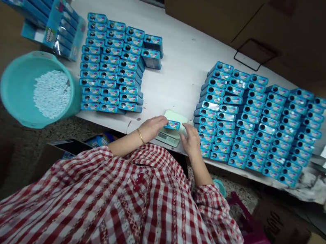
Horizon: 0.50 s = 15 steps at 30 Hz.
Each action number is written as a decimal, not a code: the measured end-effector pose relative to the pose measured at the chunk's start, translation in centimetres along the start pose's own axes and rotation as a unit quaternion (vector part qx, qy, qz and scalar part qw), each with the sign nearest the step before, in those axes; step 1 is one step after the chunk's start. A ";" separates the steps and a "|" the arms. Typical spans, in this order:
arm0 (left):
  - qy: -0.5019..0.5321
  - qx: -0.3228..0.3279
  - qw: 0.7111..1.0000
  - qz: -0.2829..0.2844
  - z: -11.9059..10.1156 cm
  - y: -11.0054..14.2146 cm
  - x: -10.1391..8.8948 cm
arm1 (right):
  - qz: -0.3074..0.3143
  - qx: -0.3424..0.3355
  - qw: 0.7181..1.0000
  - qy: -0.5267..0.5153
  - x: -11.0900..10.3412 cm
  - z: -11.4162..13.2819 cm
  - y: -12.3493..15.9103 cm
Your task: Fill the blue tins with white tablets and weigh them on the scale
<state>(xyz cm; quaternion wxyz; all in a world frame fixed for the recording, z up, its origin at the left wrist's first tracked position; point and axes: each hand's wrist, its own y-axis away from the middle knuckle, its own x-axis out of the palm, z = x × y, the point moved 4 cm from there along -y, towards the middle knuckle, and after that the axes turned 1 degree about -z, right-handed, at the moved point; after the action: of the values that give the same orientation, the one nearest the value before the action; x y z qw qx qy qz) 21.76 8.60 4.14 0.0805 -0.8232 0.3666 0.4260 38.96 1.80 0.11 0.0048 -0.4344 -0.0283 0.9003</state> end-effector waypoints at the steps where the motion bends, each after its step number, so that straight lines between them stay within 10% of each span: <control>1: -0.028 0.005 0.999 0.018 -0.2 -0.2 0.2 | -0.004 0.001 1.000 -0.003 -0.1 -0.1 0.2; 7: 0.113 -0.069 0.991 0.004 -0.2 -0.6 0.4 | -0.022 0.008 1.000 -0.015 -0.4 -0.6 1.0; 15: 0.489 -0.219 0.832 -0.144 2.7 0.7 -1.8 | -0.036 0.022 0.999 -0.013 -1.0 0.1 0.8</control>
<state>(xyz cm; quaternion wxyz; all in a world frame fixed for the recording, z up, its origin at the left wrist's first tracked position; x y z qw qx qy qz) 18.85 10.27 3.96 -0.2310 -0.9637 0.1322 0.0202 39.52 0.99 0.91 0.0465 -0.4213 -0.0240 0.9054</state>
